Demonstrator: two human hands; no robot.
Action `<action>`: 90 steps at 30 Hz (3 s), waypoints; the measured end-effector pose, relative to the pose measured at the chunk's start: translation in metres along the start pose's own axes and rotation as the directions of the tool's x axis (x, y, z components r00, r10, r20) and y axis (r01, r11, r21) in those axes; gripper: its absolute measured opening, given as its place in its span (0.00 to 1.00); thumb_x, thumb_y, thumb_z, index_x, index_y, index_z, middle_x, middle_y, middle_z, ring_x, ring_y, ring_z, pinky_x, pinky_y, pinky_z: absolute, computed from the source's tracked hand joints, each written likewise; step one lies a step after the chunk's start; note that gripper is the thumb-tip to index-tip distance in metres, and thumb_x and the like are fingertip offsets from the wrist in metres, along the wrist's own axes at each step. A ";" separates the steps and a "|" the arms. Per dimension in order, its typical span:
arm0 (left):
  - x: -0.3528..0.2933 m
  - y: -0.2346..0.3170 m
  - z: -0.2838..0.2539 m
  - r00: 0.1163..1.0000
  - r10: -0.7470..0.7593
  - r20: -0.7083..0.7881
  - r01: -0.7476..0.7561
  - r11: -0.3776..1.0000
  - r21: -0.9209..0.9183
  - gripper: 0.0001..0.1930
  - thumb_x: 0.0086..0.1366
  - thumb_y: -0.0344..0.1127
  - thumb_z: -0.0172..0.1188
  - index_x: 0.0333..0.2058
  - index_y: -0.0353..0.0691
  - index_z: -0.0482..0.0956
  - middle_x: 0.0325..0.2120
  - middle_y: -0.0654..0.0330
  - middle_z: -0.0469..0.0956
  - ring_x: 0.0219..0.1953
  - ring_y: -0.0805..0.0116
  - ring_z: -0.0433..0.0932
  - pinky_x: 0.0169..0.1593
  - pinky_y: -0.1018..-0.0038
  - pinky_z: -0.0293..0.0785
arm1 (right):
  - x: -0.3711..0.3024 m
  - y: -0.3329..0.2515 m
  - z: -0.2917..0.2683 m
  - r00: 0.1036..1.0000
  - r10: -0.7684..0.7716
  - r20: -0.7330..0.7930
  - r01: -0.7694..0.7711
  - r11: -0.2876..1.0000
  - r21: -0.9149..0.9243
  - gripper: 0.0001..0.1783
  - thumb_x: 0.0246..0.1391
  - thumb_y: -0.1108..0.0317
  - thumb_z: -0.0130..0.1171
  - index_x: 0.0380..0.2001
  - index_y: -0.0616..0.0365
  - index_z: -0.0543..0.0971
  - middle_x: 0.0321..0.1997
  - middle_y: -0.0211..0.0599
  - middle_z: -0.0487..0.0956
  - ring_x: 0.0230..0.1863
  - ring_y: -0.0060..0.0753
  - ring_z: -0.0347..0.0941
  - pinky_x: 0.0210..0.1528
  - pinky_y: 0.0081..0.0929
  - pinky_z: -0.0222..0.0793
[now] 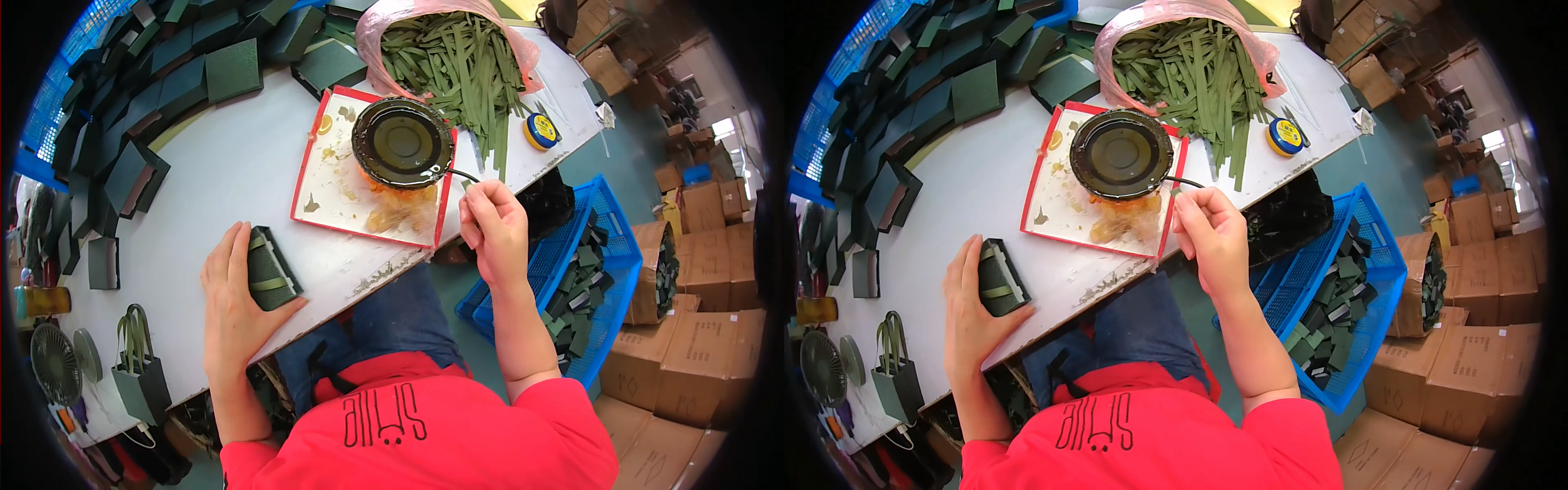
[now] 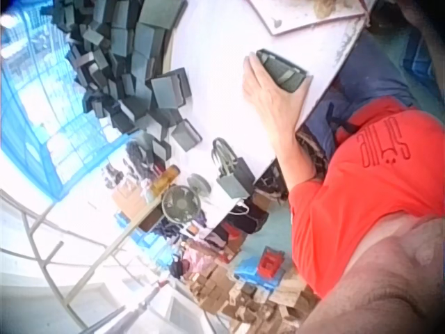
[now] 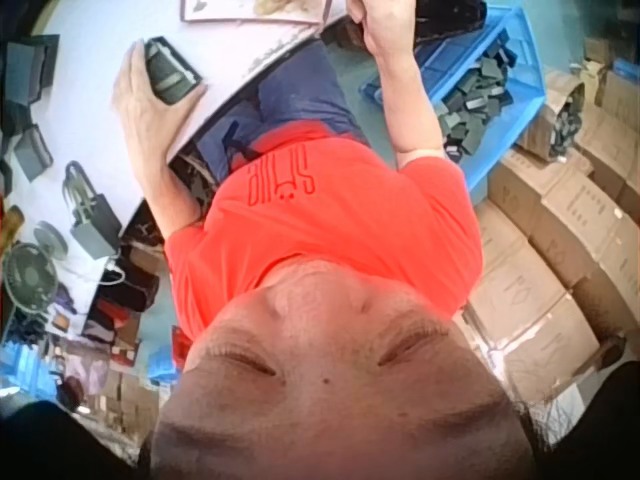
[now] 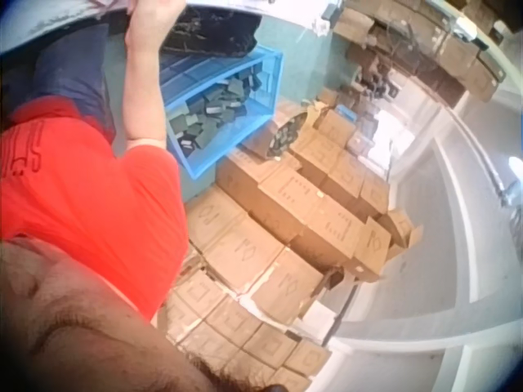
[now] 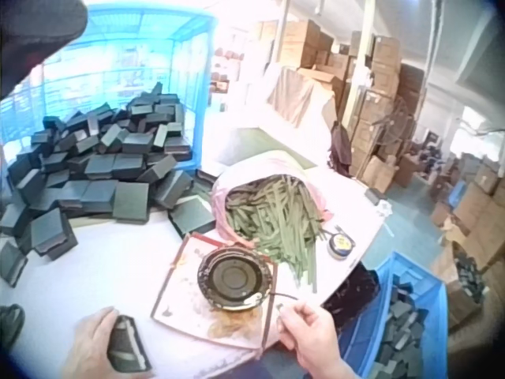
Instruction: The person attaches green fabric straps to small dark green boxes. They pick up a box, thread a strap through a slot, and secure it by hand. The process is repeated for multiple boxes on a white workbench in a warehouse setting.
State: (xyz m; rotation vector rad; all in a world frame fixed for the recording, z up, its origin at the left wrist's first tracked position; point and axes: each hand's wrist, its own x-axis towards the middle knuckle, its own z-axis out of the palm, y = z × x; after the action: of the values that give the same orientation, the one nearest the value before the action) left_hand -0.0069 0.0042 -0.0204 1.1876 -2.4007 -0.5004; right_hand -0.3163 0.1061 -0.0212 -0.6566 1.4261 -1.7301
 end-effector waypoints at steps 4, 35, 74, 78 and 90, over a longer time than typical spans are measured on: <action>0.004 0.004 -0.001 0.995 0.102 -0.009 -0.102 0.973 -0.209 0.54 0.35 0.39 0.83 0.64 0.35 0.67 0.60 0.48 0.70 0.62 0.45 0.67 0.65 0.56 0.64 | -0.022 -0.006 0.009 0.981 0.057 0.187 -0.044 0.997 -0.070 0.07 0.64 0.68 0.59 0.37 0.61 0.75 0.29 0.27 0.77 0.24 0.11 0.65 0.25 0.13 0.58; 0.014 0.027 -0.003 0.887 0.458 0.056 -0.416 0.847 -0.331 0.48 0.35 0.40 0.81 0.59 0.33 0.72 0.56 0.50 0.74 0.56 0.47 0.71 0.59 0.57 0.71 | -0.051 0.007 0.070 0.587 0.630 0.509 -0.245 0.737 -0.630 0.15 0.60 0.65 0.59 0.24 0.65 0.75 0.23 0.32 0.78 0.27 0.18 0.70 0.29 0.22 0.66; 0.007 0.008 -0.010 0.964 0.236 -0.122 -0.258 0.942 -0.215 0.54 0.34 0.40 0.83 0.63 0.34 0.69 0.59 0.50 0.71 0.60 0.47 0.69 0.62 0.57 0.68 | -0.073 0.003 0.016 0.819 0.007 0.574 -0.217 0.929 0.299 0.06 0.62 0.73 0.63 0.36 0.61 0.75 0.17 0.34 0.75 0.13 0.15 0.65 0.12 0.16 0.58; 0.009 0.020 -0.012 0.942 0.313 -0.119 -0.335 0.897 -0.289 0.53 0.35 0.44 0.83 0.62 0.33 0.69 0.57 0.48 0.72 0.57 0.45 0.70 0.60 0.55 0.69 | -0.077 0.025 0.032 0.324 0.492 0.808 -0.321 0.860 -0.395 0.23 0.74 0.57 0.44 0.38 0.64 0.83 0.21 0.28 0.74 0.22 0.17 0.68 0.26 0.20 0.63; -0.015 0.006 -0.016 0.968 0.251 0.003 -0.241 0.933 -0.267 0.56 0.34 0.52 0.83 0.63 0.32 0.68 0.58 0.46 0.70 0.60 0.46 0.69 0.62 0.57 0.67 | -0.056 0.029 0.000 0.932 0.335 0.137 -0.327 0.616 0.717 0.15 0.71 0.65 0.51 0.55 0.59 0.77 0.49 0.37 0.82 0.19 0.10 0.60 0.26 0.14 0.63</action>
State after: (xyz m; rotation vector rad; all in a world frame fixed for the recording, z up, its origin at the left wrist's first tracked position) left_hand 0.0052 0.0183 -0.0072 0.7573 -2.3765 -0.7384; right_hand -0.2777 0.1509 -0.0447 0.0706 0.6636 -1.7898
